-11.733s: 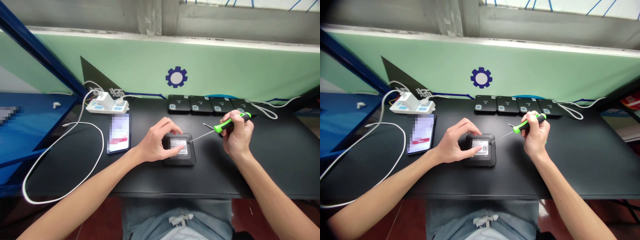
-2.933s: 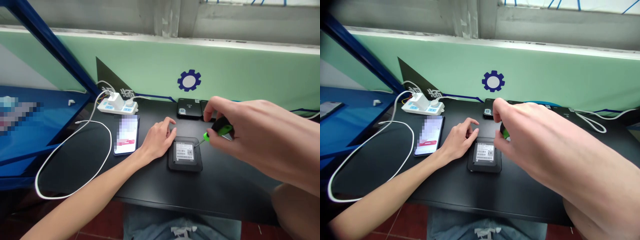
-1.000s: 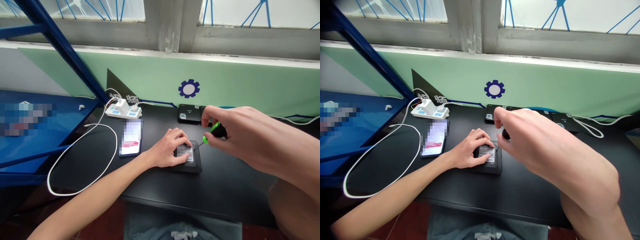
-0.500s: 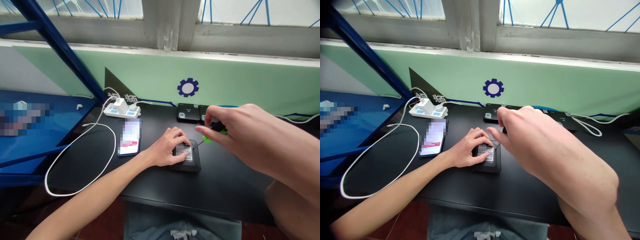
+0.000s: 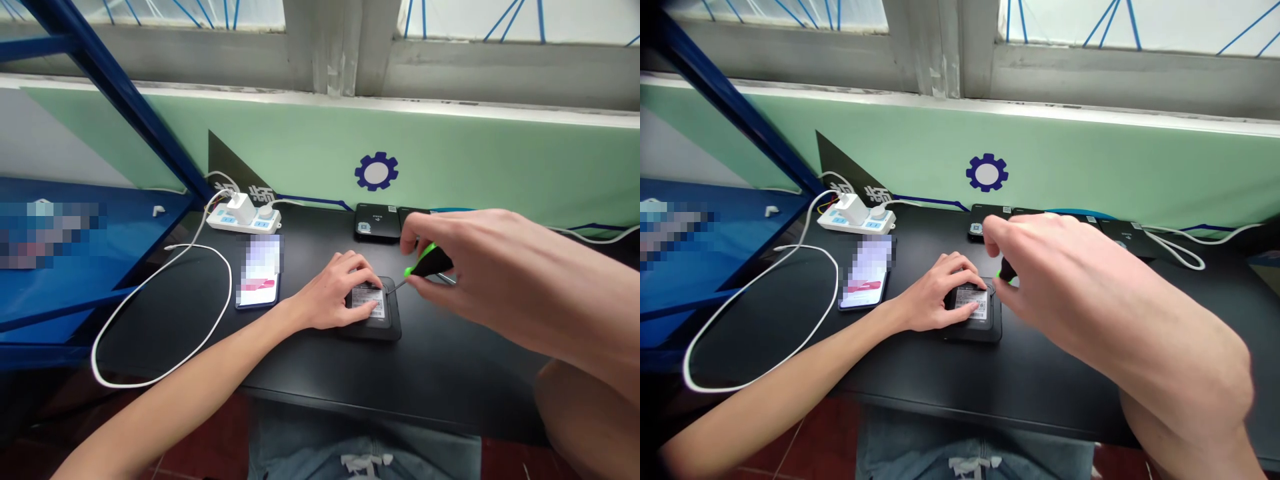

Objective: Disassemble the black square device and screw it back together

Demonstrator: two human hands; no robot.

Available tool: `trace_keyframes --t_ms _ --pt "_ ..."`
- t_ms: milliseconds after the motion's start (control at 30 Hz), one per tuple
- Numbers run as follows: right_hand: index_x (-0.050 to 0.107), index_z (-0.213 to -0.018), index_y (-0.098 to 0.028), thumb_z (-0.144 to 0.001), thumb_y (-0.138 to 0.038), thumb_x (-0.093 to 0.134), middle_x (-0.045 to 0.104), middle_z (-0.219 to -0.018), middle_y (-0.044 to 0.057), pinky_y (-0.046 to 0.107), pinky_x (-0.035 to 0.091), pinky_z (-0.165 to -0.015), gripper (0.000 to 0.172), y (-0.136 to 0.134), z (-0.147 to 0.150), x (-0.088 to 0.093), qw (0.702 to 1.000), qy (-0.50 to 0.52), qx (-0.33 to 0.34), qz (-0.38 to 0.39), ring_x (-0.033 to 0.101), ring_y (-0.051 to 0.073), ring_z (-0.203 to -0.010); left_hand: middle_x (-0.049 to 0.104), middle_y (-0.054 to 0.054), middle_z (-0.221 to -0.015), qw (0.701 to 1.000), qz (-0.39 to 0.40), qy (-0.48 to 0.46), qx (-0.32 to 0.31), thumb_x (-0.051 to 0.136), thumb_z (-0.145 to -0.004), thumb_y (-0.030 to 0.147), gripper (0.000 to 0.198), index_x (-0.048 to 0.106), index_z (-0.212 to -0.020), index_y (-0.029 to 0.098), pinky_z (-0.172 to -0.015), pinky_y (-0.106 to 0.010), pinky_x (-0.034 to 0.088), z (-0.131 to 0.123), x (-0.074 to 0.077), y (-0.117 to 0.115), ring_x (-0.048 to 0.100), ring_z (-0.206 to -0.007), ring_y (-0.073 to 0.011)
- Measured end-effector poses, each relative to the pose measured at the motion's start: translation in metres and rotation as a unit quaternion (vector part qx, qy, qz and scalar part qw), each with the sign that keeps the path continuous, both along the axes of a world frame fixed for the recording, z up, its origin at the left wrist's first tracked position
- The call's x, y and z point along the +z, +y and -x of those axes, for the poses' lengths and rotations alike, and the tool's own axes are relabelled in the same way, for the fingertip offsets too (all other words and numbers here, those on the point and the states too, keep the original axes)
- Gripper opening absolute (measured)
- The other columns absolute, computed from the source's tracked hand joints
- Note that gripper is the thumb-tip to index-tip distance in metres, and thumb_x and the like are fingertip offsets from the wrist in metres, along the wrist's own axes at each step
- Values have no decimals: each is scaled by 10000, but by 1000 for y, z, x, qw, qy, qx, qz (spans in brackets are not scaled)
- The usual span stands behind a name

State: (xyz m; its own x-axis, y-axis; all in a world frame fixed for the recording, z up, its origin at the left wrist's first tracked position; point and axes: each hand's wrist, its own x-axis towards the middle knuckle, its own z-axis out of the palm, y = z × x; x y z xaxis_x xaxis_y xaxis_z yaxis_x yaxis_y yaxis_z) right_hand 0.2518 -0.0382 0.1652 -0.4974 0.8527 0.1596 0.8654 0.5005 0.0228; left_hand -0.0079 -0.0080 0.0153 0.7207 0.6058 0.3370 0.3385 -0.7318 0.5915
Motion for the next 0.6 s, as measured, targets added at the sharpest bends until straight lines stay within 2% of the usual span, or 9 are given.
trace_keyframes --t_ms 67,133,233,300,367,433,467,533,600 --pt "736 -922 -275 -1060 -597 719 584 -589 -29 362 338 -587 350 0 -1 1 1000 -21 1 13 453 164 -483 740 -106 -1234 1000 2 3 1 735 -1076 383 246 762 -1279 247 -1075 -480 484 0 1 -1 682 -1173 -309" --pt "742 -931 -277 -1099 -553 667 553 -560 -38 364 330 -589 331 -1 -2 2 999 -27 -9 21 412 155 -457 737 -106 -1235 1000 1 4 2 739 -1073 376 250 763 -1286 247 -1082 -480 481 1 2 -1 682 -1179 -309" --pt "760 -1114 -301 -1048 -440 720 699 -747 -24 348 375 -617 158 -4 1 2 1000 -10 13 21 515 158 -517 738 -107 -1229 1000 -6 -6 -4 746 -1068 371 251 765 -1279 236 -1080 -478 476 1 1 -1 685 -1173 -306" --pt "732 -1097 -280 -1035 -472 735 716 -786 -5 351 391 -626 202 -8 6 2 1000 -14 17 -10 561 180 -559 738 -112 -1236 1000 -7 -9 -4 746 -1069 375 253 762 -1275 231 -1087 -478 482 0 1 -1 685 -1180 -307" --pt "693 -1034 -260 -1071 -499 688 639 -681 -14 351 365 -599 242 -11 10 3 999 -29 4 -45 528 188 -533 736 -116 -1247 1000 0 -2 -1 744 -1074 380 255 759 -1284 236 -1106 -480 489 1 1 -2 686 -1196 -309" --pt "666 -1020 -254 -1086 -403 634 578 -618 -33 339 346 -572 166 -12 13 3 999 -18 7 -47 495 177 -497 735 -115 -1247 1000 5 3 2 743 -1079 385 256 760 -1292 243 -1120 -485 490 1 2 -3 688 -1199 -309" --pt "662 -1031 -252 -1052 -320 621 605 -643 -29 330 358 -569 83 -13 14 3 999 0 25 -36 515 171 -502 736 -114 -1248 1000 7 5 2 743 -1080 386 254 762 -1292 247 -1124 -489 489 1 2 -4 689 -1201 -310" --pt "665 -1043 -246 -963 -228 605 717 -785 9 322 421 -606 102 -13 15 2 997 34 63 -20 620 180 -584 738 -112 -1252 1000 9 7 3 752 -1074 385 254 761 -1290 251 -1123 -493 489 1 3 -4 688 -1208 -313" --pt "672 -1006 -248 -992 -302 622 750 -847 36 342 458 -641 75 -12 13 1 997 39 61 -30 669 210 -654 739 -110 -1261 1000 11 7 5 759 -1065 381 259 757 -1290 254 -1121 -496 489 1 2 -3 686 -1214 -314"
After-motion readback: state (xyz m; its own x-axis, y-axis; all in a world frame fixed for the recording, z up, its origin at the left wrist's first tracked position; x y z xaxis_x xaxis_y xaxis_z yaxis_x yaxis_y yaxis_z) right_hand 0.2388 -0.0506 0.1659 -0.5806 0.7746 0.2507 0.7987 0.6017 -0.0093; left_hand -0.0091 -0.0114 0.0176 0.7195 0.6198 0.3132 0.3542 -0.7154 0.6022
